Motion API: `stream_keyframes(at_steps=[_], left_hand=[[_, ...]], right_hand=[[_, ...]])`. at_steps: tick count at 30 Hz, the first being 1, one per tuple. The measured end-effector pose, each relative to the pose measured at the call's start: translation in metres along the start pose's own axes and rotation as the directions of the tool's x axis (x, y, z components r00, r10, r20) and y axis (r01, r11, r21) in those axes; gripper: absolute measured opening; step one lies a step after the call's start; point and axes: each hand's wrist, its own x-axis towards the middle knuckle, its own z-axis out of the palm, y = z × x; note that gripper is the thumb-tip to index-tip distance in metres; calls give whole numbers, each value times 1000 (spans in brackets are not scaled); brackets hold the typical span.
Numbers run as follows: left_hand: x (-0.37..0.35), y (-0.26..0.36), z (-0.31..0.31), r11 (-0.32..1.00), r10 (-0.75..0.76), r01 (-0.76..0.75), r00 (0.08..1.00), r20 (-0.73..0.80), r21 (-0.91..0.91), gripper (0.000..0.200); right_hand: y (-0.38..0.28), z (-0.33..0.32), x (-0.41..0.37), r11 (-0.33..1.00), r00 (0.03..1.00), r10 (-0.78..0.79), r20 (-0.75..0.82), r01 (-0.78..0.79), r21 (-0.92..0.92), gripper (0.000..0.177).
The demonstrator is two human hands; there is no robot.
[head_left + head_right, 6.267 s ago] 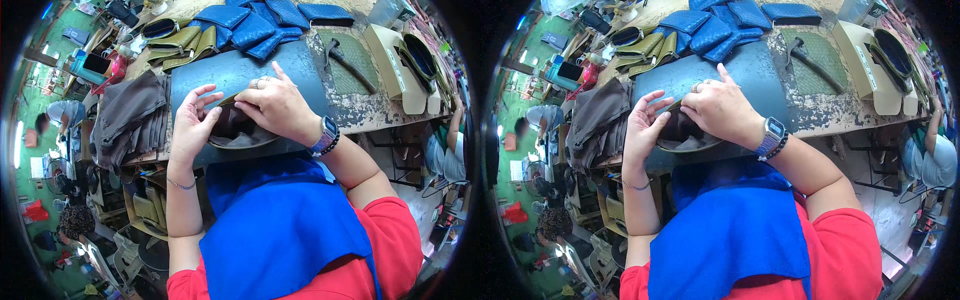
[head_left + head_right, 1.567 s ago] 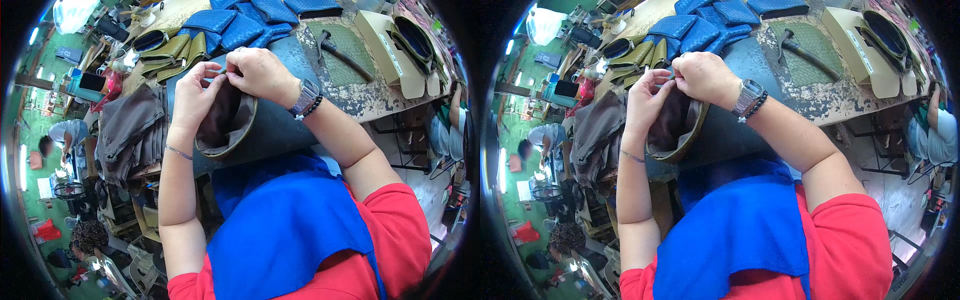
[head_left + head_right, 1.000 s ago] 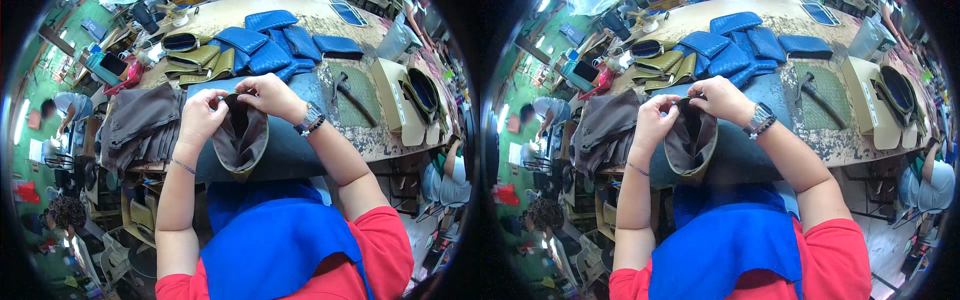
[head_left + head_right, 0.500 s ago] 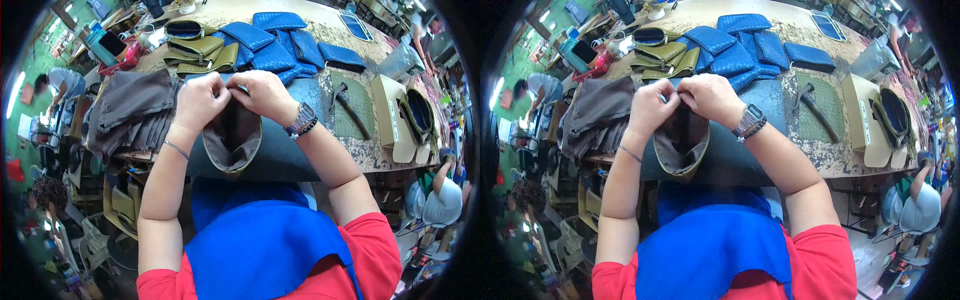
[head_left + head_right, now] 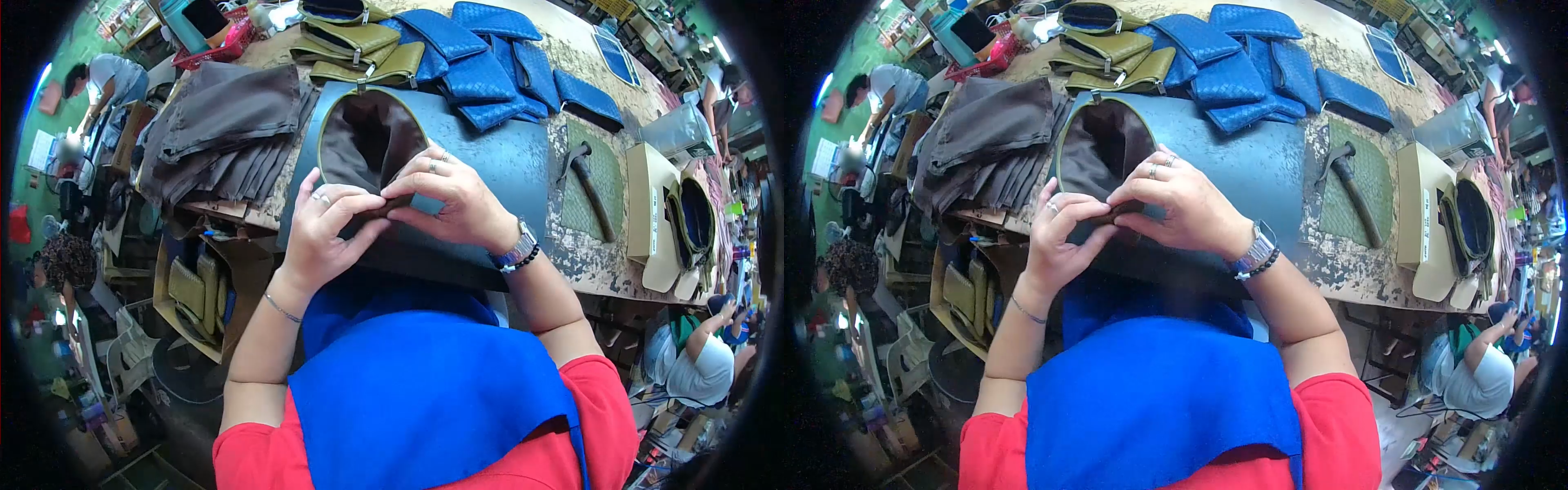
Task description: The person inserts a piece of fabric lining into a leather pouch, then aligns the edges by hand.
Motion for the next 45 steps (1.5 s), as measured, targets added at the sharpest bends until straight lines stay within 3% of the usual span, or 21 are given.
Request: stream_keyframes(at_steps=[4, 12, 19, 22, 28, 38, 45], left_hand=[[-11, 4, 10, 995, -91, 95, 989, -117, 27, 28], [-6, 1, 8, 988, -155, 154, 986, -63, -21, 23], [-3, 0, 5, 988, -153, 152, 987, -38, -32, 21], [-4, 3, 4, 983, -170, 168, 985, -21, -79, 23], [-5, 5, 2, 957, -234, 235, 972, 26, -169, 23], [-5, 10, 9, 898, -303, 297, 953, 33, -326, 15], [7, 16, -10, 952, -275, 290, 951, 140, -101, 23]], right_hand=[[-1, 7, -7, 994, 994, 108, -35, -109, -30, 26], [2, 11, -12, 983, 994, 109, -28, -112, -149, 24], [-1, 12, -11, 980, 981, 187, -55, -190, -52, 23], [-1, 9, -12, 988, 990, 135, -49, -138, -73, 20], [-3, 6, -13, 982, 998, 60, 16, -56, -181, 18], [-9, 4, -10, 971, 977, 134, 167, -96, -218, 13], [-2, -3, -17, 981, 979, 195, 60, -194, -15, 21]])
